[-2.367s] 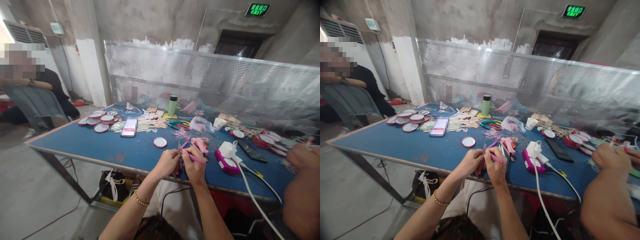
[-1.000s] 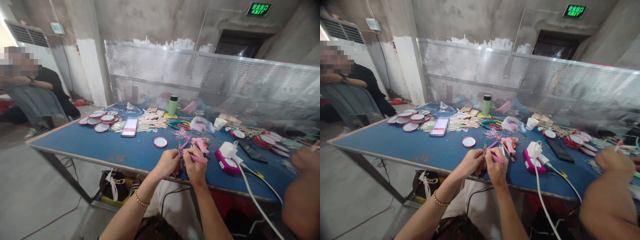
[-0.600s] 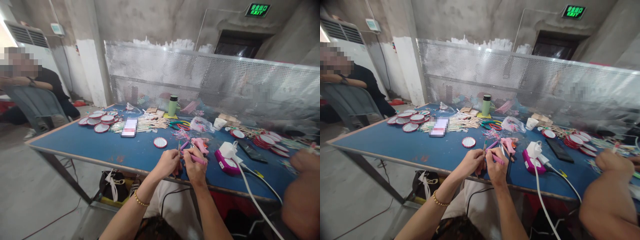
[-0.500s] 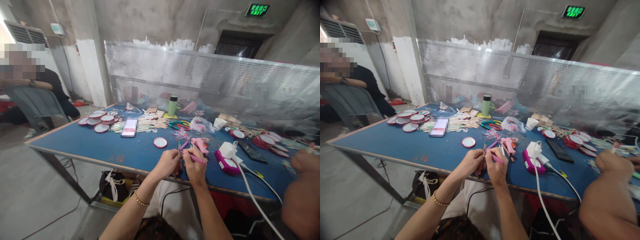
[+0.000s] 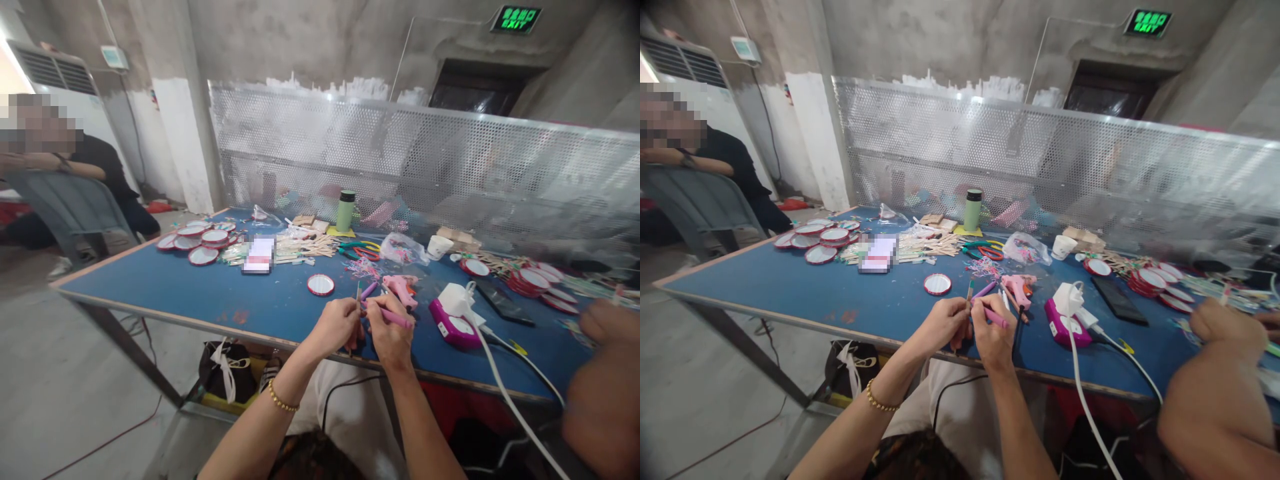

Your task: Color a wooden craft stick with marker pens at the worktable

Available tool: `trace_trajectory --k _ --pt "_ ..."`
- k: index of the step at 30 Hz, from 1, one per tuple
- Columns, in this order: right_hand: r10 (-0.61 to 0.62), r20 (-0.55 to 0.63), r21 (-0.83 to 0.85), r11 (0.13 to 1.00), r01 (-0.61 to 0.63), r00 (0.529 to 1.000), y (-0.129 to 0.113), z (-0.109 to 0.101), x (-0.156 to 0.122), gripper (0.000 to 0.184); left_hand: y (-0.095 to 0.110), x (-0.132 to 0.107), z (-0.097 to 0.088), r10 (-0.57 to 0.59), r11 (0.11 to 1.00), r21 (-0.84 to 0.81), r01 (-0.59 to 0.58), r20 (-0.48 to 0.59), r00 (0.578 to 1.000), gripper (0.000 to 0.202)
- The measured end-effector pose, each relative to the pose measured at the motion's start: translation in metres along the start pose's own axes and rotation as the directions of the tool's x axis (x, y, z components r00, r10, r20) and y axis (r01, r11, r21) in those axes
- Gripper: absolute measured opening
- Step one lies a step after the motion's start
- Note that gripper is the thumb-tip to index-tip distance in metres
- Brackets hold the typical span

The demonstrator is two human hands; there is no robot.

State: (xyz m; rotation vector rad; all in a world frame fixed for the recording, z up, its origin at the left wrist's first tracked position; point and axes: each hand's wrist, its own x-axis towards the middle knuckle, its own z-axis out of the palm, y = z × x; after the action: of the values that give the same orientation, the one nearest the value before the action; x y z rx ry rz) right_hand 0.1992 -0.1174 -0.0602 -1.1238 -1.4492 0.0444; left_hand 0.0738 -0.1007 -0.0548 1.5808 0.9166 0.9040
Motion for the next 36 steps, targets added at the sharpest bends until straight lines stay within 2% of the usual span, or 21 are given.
trace_trajectory --k 4,11,20,26,36 --pt "-0.018 0.004 -0.014 1.000 0.018 1.000 -0.0006 -0.0003 0.0003 0.025 -0.0003 -0.0003 0.0001 0.005 1.000 0.003 -0.005 0.000 1.000 0.022" --pt "0.040 -0.012 0.005 0.999 -0.040 0.999 0.0005 -0.0006 -0.0015 0.025 0.0014 -0.0004 0.0000 -0.011 1.000 -0.022 0.011 0.002 1.000 0.020" --pt "-0.003 0.006 -0.022 1.000 0.003 1.000 -0.0006 -0.0005 0.0003 0.025 0.0023 -0.0011 0.0001 -0.014 1.000 -0.017 0.014 0.003 1.000 0.021" --pt "0.034 -0.012 -0.001 0.999 -0.034 0.999 -0.0007 -0.0011 -0.0005 0.025 0.0032 -0.0015 -0.0001 -0.011 1.000 -0.012 0.011 0.004 1.000 0.020" --pt "0.020 0.002 -0.020 1.000 -0.020 1.000 0.0000 -0.0002 -0.0003 0.024 0.0016 -0.0008 -0.0004 -0.015 1.000 -0.012 0.015 0.002 1.000 0.020"
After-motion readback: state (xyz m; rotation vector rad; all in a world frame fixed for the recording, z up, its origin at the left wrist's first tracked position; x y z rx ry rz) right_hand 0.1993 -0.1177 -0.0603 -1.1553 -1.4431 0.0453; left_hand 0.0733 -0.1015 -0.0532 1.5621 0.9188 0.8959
